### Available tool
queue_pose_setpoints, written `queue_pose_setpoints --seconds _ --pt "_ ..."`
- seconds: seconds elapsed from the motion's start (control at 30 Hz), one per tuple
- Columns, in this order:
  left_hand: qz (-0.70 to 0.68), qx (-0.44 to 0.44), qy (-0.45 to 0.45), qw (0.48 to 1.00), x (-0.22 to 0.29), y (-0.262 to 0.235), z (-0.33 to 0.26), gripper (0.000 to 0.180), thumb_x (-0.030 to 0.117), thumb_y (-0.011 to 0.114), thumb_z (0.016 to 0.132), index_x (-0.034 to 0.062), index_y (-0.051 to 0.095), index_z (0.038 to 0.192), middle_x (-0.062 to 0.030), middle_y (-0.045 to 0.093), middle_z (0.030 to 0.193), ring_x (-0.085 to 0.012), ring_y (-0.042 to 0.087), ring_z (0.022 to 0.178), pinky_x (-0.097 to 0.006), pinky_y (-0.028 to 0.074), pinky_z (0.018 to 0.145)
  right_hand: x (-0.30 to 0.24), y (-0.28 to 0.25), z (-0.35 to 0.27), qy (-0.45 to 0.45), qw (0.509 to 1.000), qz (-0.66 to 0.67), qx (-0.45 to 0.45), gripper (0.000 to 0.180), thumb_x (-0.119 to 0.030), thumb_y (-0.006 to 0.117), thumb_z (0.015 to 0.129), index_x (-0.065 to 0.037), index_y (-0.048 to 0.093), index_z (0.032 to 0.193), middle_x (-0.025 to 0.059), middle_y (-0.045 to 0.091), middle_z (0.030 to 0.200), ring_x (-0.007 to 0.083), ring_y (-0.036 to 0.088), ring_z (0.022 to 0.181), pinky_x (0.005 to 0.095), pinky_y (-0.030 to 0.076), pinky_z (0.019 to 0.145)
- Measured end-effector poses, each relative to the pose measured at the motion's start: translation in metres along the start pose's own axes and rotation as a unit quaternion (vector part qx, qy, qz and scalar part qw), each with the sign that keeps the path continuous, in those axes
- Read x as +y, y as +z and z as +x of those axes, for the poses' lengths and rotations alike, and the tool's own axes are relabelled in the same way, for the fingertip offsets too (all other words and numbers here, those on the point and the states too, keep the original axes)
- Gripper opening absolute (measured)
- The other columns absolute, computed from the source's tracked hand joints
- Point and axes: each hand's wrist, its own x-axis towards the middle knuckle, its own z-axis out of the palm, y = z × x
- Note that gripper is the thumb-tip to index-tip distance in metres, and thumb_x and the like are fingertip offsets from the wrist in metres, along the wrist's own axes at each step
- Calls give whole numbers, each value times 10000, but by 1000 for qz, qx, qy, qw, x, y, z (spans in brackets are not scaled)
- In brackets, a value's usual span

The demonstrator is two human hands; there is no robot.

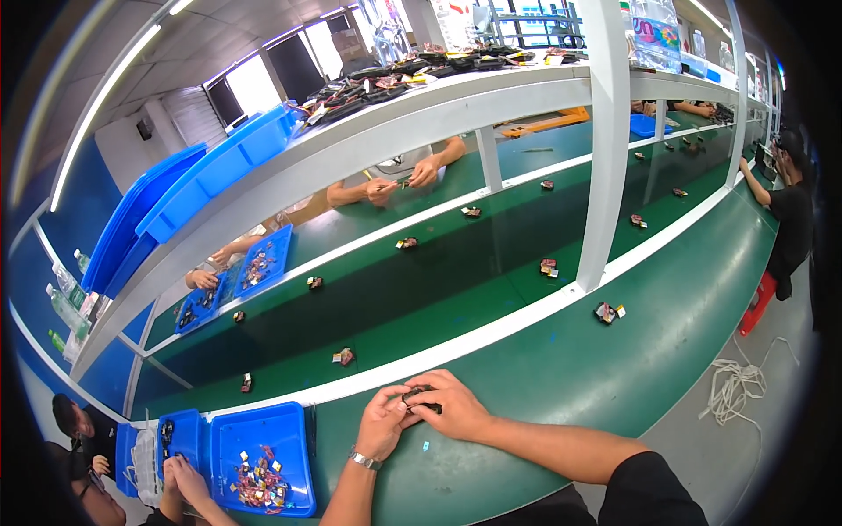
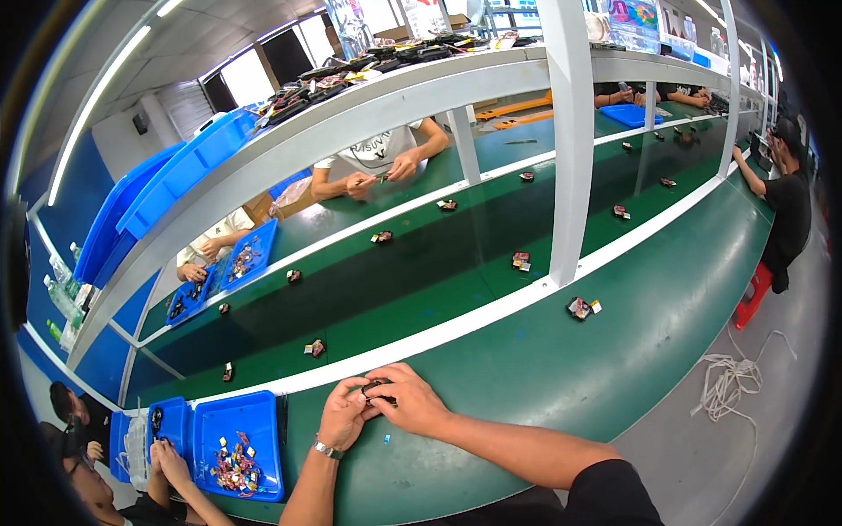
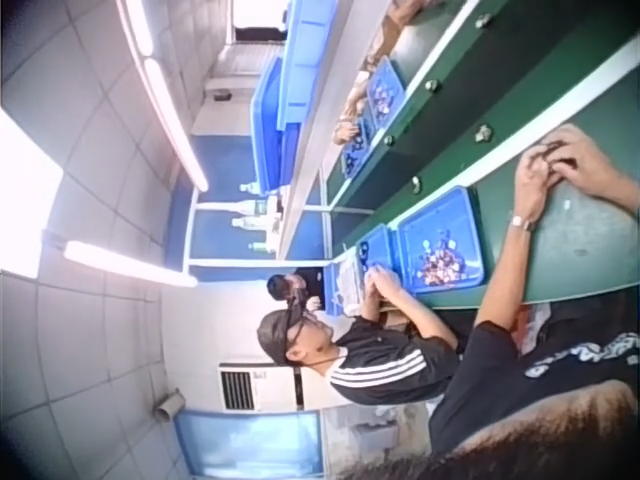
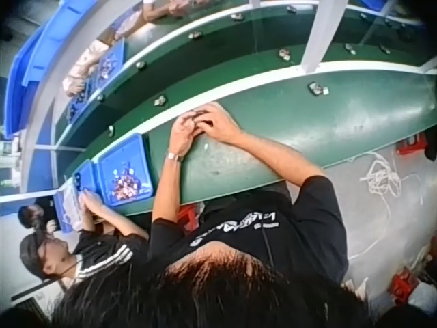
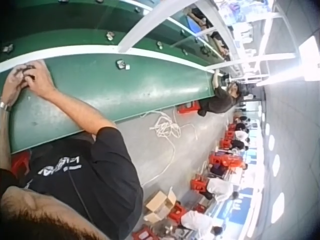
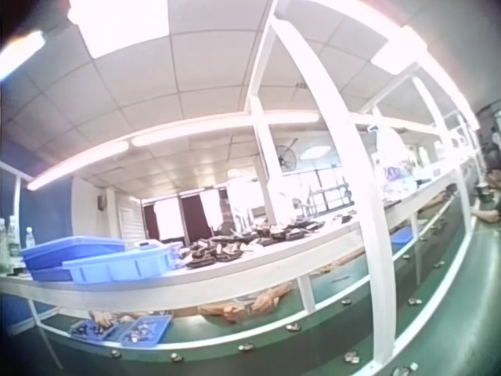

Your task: Assemble small electronic or mechanical components on a factory production line.

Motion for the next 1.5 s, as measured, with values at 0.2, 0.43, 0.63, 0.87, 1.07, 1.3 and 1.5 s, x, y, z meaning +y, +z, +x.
queue_pose_setpoints --seconds 0.2,0.43,0.63,0.87,1.07,1.3,1.5 --pt "15 -5 0 1000 -1 0 -1 241 59 539 984 18 499 1217 -153 612 1217 -221 639 1076 -376 562 925 -1 0 -1 11 1000 16 -10 172 -92 678 835 -80 738 996 68 619 1230 270 512 1188 372 471 969" --pt "15 4 1 1000 0 1 0 253 82 573 974 30 502 1211 -148 613 1230 -215 643 1077 -361 575 904 -7 -7 3 23 999 20 -27 184 -92 671 838 -94 741 1008 67 604 1257 267 499 1208 376 476 966" --pt "20 9 3 1000 0 2 0 266 73 577 967 20 499 1215 -170 591 1280 -227 640 1088 -371 571 915 3 -4 3 14 998 32 -43 213 -89 668 836 -104 731 1040 84 572 1301 286 469 1248 387 471 977" --pt "15 31 3 999 1 5 1 270 60 510 994 -15 490 1253 -183 574 1300 -243 617 1137 -382 546 962 0 -10 1 -14 998 -27 -51 302 -87 683 834 -96 688 1136 82 560 1329 300 449 1279 397 465 989" --pt "5 10 -8 1000 2 1 -1 291 56 481 1003 -11 473 1287 -166 594 1265 -238 617 1132 -398 527 988 -7 -7 2 -6 999 -31 -7 177 -94 674 839 -79 694 1015 76 590 1165 253 544 1119 371 508 883" --pt "11 22 -28 999 3 5 -1 315 46 477 1003 -10 450 1312 -155 622 1231 -222 629 1108 -385 538 965 -10 -8 5 -74 992 -98 39 134 -57 689 791 -55 634 913 54 573 990 244 592 946 357 532 723" --pt "23 22 -26 999 3 5 1 305 33 463 1006 -10 454 1309 -135 636 1192 -205 635 1093 -366 543 951 -14 -8 8 -101 985 -129 48 149 -65 708 777 -53 640 909 53 586 960 237 599 888 345 540 693"
